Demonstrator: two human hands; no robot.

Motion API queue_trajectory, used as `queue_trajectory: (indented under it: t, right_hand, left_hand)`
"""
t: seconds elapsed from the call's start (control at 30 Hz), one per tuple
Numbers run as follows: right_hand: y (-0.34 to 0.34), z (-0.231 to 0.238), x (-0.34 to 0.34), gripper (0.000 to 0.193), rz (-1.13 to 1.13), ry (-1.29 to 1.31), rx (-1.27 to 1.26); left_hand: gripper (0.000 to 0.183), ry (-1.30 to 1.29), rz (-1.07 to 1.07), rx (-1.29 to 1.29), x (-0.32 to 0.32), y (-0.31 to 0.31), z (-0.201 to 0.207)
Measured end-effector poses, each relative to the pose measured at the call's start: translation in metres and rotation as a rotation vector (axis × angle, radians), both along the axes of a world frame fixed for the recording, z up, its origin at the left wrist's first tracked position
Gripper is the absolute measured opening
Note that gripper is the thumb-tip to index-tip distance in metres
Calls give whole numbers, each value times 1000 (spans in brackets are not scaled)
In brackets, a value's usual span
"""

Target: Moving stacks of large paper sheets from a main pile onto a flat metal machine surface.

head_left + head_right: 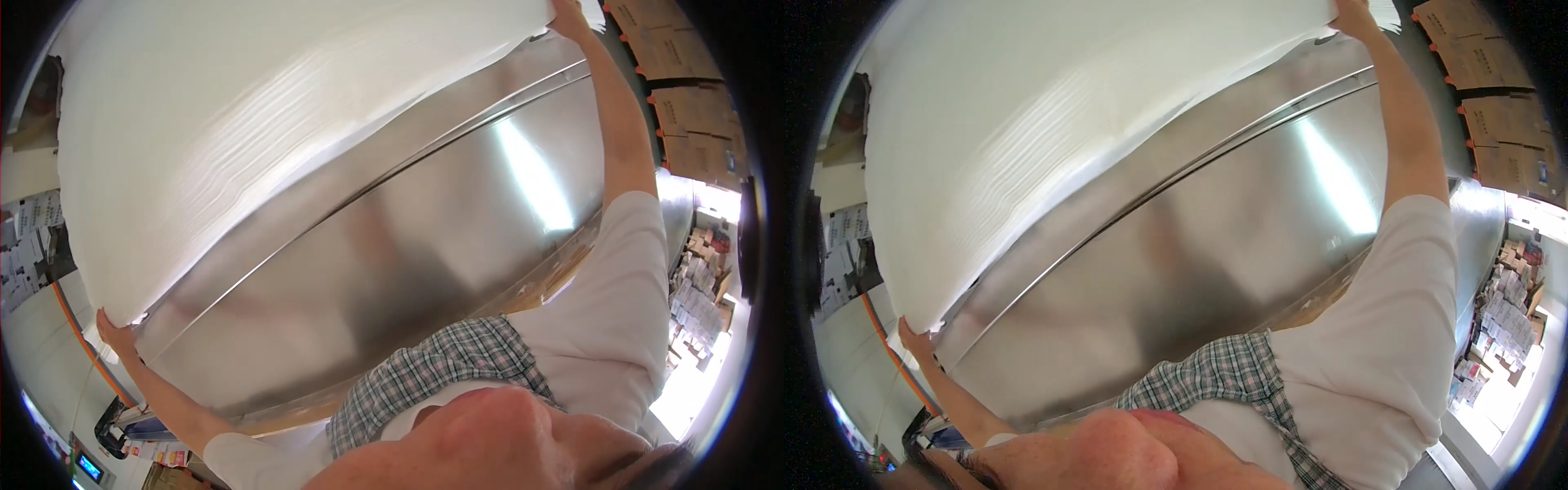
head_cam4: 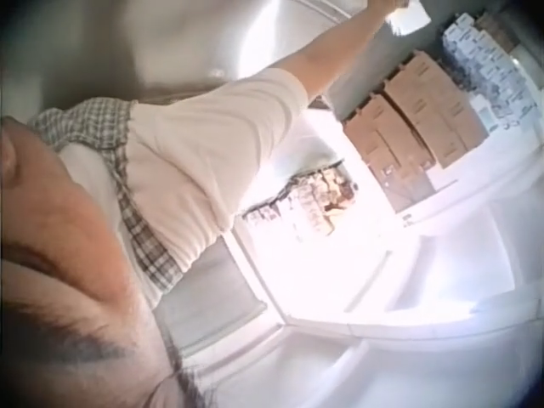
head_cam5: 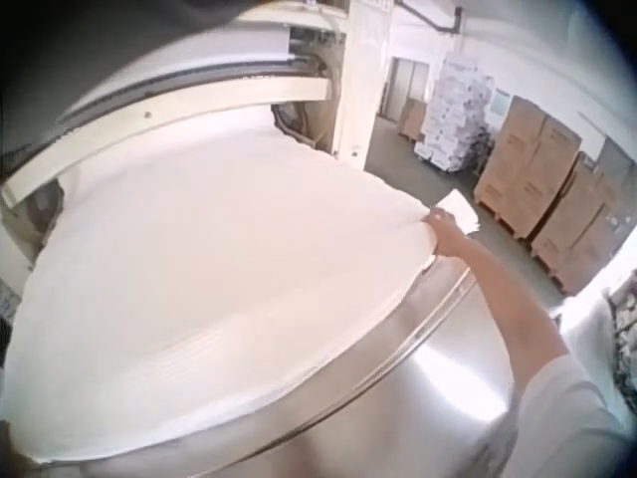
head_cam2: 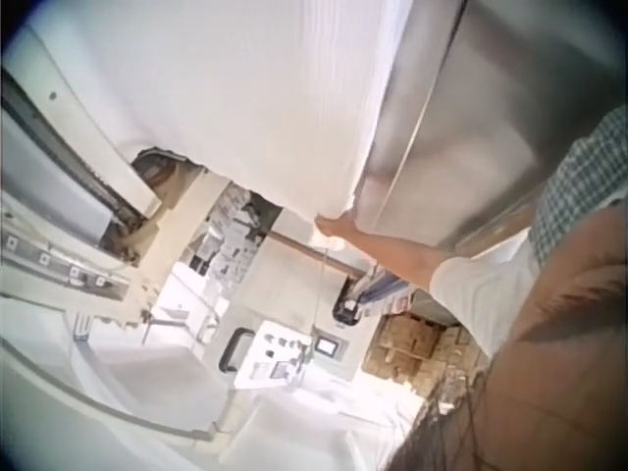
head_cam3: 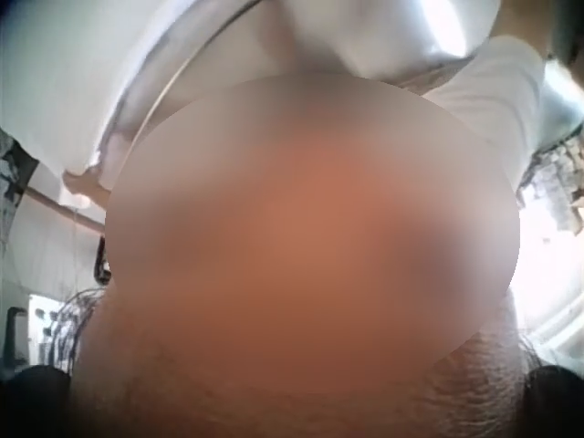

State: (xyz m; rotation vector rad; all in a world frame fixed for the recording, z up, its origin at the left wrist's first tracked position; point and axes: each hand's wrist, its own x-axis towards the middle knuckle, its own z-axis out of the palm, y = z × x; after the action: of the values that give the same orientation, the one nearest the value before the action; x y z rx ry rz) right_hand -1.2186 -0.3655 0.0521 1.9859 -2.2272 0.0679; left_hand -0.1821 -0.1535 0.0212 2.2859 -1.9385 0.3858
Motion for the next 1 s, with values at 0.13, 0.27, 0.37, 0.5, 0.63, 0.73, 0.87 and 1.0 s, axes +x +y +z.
queue_trajectory:
  t: [0.13,0.27,0.37,0.5,0.63,0.73,0.87,1.0]
  right_hand:
    - [21,61,-6,63,22,-57,-119]
    - [56,102,-49,75,417,109,42]
    - [107,76,-86,66,404,127,-221]
    - [181,38,-117,69,374,121,-127]
    - [261,1,-110,70,247,124,-10]
    - [310,-13,-91,66,217,128,84]
    - [355,-30,-68,59,255,95,135]
    - [362,-38,-69,57,144,121,241]
  left_hand:
    - [68,-47,-41,-91,10,8,68]
    - [66,-38,-171,-126,4,48,114]
    - [63,-57,-185,-122,-4,93,117]
    - [61,-116,-215,-85,-27,170,91]
    - [58,-90,-107,-20,-65,240,57]
    - [55,-66,-38,39,-85,286,35]
    - [53,-40,29,128,-93,332,7]
    - [55,23,115,199,-86,339,0]
